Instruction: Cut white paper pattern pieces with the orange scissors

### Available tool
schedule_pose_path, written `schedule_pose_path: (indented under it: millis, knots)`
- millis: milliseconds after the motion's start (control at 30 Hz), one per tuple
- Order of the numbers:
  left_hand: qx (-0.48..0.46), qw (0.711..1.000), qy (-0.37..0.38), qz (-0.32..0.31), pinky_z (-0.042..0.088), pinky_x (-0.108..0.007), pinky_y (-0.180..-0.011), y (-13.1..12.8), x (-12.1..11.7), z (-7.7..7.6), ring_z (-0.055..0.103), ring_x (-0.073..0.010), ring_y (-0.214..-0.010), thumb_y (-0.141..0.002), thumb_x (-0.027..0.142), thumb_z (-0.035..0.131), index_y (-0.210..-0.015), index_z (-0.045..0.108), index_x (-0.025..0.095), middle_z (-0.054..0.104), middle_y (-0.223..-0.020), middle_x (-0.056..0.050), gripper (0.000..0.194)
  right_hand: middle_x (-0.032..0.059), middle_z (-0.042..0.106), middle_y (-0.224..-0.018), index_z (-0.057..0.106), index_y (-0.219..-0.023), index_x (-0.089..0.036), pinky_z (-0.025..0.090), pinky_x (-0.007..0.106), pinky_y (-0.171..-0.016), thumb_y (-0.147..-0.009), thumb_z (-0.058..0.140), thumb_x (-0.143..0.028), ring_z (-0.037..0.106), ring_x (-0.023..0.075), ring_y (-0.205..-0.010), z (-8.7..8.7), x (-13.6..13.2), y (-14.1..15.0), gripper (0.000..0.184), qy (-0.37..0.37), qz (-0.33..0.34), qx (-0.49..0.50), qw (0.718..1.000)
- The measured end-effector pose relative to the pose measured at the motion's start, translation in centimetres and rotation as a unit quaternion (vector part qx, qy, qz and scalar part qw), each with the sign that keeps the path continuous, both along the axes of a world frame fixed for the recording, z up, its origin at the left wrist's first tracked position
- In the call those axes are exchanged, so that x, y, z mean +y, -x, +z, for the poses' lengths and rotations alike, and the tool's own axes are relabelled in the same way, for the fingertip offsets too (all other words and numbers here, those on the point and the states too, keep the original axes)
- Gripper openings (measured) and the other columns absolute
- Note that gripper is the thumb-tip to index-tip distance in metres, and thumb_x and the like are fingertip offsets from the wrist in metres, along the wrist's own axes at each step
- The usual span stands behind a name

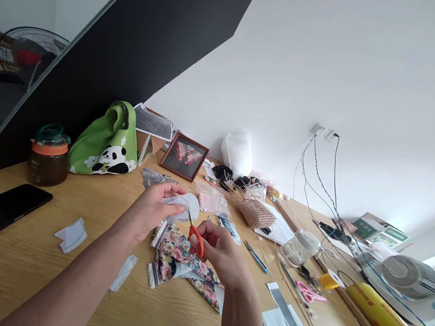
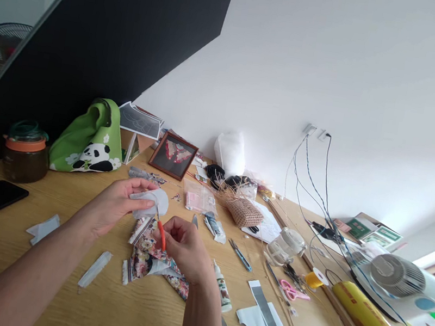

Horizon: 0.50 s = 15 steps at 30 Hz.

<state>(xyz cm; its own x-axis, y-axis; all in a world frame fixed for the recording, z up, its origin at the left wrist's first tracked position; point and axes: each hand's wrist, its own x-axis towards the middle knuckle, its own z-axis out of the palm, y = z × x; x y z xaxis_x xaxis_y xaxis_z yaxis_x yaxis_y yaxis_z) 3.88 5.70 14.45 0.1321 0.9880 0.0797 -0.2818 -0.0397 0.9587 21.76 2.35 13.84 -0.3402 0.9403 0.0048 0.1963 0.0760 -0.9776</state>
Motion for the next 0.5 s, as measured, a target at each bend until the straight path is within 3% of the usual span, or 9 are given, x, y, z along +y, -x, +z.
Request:
schedule_pose_path:
  millis: [500]
  knots:
    - [0.0,1.0,-0.009,0.003,0.049,-0.029,-0.07,0.03,0.03,0.04,0.065,-0.0188,-0.081,-0.057,0.019,0.074,-0.091,0.064,0.016,0.069,-0.097,-0.008,0.036,-0.0027,0.052,-0.059,0.055,-0.07,-0.015,0.024,0.022,-0.048,-0.069,0.074,-0.048,0.037,0.0071,-0.051,0.02,-0.1,-0.09,0.038,-0.002,0.02,0.011,1.0]
